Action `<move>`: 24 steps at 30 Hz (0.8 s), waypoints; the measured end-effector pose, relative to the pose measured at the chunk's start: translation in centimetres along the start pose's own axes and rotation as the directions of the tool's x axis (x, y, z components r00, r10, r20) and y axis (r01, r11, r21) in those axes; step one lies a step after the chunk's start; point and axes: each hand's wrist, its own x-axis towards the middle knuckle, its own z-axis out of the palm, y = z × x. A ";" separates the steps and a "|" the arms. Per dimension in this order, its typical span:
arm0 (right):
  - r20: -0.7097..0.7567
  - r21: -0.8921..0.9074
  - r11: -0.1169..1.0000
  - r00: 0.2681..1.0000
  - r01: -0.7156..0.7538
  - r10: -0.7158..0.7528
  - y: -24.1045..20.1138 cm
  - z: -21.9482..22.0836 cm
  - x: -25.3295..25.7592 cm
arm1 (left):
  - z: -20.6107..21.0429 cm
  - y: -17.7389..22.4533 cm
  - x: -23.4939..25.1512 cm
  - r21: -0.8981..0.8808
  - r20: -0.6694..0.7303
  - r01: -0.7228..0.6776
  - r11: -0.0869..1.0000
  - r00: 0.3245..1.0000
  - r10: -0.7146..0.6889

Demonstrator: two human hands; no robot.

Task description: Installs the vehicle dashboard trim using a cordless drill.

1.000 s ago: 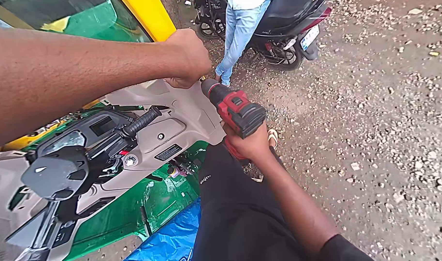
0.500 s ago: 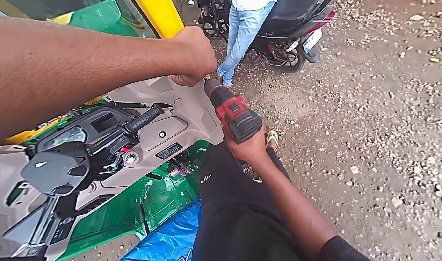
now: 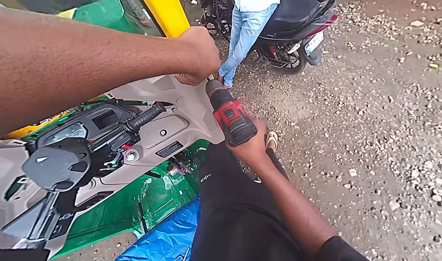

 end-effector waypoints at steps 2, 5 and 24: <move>-0.021 0.058 0.998 1.000 0.017 -0.015 0.0 0.0 0.5 | -0.2 -0.6 0.0 0.000 0.001 0.008 1.000 1.000 -0.008; -0.018 0.004 1.000 1.000 0.016 -0.016 0.0 -0.3 0.3 | 0.0 -0.2 0.2 0.007 0.005 -0.008 1.000 1.000 0.008; 0.088 0.380 0.914 0.989 -0.141 0.116 11.4 -2.4 -2.5 | 1.0 0.8 0.9 0.035 0.030 -0.030 0.999 0.999 0.029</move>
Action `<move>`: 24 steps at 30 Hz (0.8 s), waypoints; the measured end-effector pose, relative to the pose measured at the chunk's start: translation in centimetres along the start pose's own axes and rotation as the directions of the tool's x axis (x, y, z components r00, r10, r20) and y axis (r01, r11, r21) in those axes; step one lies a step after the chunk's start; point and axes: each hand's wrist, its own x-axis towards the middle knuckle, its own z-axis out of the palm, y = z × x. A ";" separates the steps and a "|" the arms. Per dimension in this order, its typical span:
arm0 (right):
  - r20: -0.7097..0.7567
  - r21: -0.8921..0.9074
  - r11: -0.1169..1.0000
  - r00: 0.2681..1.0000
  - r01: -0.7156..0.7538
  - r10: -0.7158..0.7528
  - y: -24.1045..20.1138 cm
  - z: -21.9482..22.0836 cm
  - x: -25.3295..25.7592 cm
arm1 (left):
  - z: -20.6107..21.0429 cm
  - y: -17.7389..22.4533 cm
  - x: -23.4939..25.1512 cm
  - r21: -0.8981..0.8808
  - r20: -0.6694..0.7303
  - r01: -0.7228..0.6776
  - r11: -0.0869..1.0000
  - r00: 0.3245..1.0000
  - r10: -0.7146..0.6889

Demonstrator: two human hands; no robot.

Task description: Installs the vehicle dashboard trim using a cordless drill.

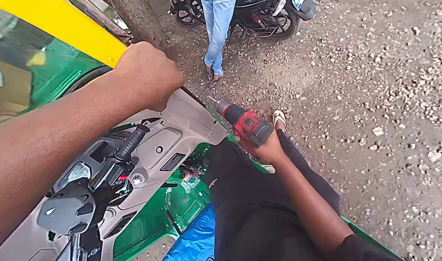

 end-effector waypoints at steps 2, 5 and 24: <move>0.009 0.019 0.995 0.995 -0.099 0.099 3.3 -0.6 -1.8 | 1.0 1.0 0.5 0.011 -0.045 -0.058 0.998 0.997 0.059; 0.049 -0.005 0.995 0.994 -0.102 0.102 7.3 -0.7 -3.1 | 2.0 3.5 1.8 -0.012 -0.088 -0.142 0.990 0.986 0.141; 0.007 0.037 0.997 0.998 -0.063 0.063 9.7 1.9 -5.4 | 3.5 11.6 9.6 -0.391 0.151 -0.327 0.861 0.900 0.410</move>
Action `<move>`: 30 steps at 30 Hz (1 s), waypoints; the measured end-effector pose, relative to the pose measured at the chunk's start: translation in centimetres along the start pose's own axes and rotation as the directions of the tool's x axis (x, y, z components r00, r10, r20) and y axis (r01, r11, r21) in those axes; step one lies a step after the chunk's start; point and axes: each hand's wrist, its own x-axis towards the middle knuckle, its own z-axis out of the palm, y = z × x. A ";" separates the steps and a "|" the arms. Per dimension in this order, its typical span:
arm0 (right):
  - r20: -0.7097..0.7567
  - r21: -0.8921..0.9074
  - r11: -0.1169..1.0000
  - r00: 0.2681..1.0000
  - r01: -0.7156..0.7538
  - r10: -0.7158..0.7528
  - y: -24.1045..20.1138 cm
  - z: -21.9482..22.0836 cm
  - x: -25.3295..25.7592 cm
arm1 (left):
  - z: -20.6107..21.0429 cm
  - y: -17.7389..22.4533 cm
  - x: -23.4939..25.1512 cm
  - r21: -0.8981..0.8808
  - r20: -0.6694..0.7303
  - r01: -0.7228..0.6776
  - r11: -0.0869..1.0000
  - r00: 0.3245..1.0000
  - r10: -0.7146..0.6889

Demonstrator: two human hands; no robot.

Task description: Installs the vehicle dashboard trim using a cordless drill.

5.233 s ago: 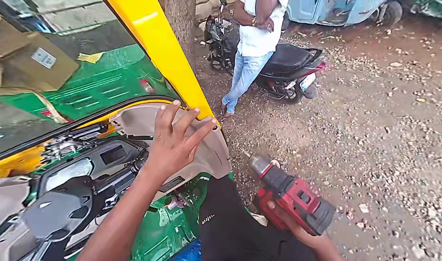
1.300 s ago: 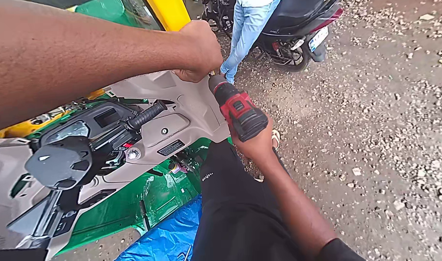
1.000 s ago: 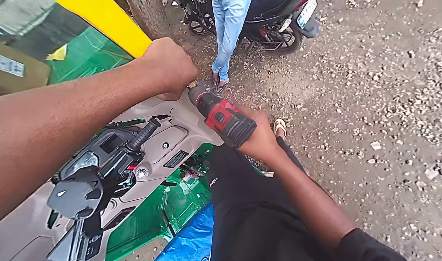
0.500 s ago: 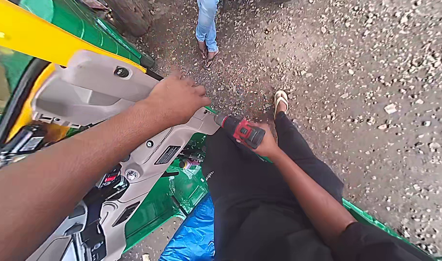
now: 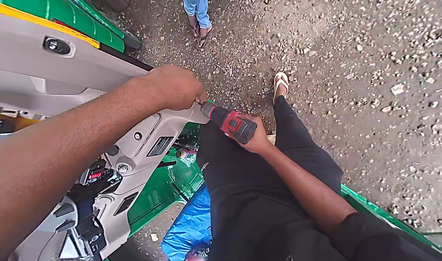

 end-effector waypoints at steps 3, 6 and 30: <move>-0.004 -0.041 0.999 1.000 -0.019 0.019 -0.7 0.4 0.0 | -0.1 -0.1 0.1 0.007 0.005 -0.029 1.000 1.000 0.029; -0.013 -0.050 0.999 1.000 -0.015 0.014 -1.0 0.5 -0.1 | -0.2 0.0 0.1 0.013 0.003 -0.044 0.999 0.999 0.044; 0.197 -0.562 0.804 0.975 0.197 -0.101 -1.6 -1.7 1.8 | -1.3 -0.7 1.7 -0.134 -0.022 0.001 0.991 1.000 -0.004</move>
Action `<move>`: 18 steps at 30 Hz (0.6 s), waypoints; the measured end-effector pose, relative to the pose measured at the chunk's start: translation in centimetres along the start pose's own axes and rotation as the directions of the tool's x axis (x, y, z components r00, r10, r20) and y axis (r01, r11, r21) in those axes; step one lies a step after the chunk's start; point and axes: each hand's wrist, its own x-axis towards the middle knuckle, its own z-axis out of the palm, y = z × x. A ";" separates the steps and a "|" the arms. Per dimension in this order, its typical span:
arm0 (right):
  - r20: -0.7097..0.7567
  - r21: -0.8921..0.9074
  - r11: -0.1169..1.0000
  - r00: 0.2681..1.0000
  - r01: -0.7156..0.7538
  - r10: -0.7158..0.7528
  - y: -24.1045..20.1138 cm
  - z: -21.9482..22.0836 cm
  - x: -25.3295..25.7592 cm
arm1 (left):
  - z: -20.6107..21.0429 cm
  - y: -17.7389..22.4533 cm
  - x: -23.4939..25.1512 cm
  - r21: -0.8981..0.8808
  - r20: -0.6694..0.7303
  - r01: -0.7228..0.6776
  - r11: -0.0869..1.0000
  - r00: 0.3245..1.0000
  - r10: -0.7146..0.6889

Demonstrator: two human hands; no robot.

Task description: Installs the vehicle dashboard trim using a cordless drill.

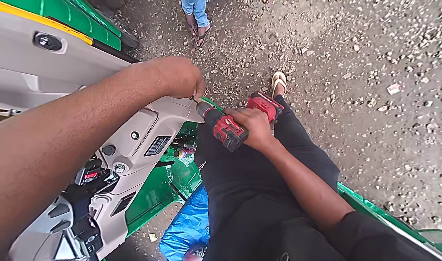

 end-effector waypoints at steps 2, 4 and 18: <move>-0.017 0.149 0.985 0.996 -0.084 0.087 -0.2 0.5 -0.5 | -0.3 -0.7 1.6 -0.031 -0.036 0.113 0.993 0.993 -0.114; -0.051 0.376 0.908 0.974 -0.185 0.220 -0.7 1.6 -1.3 | -0.7 -1.4 3.5 0.069 0.043 0.227 0.972 0.972 -0.230; -0.011 0.585 0.741 0.911 -0.328 0.412 -1.2 3.7 -2.1 | -1.1 -3.7 7.1 0.111 0.512 0.309 0.945 0.797 -0.321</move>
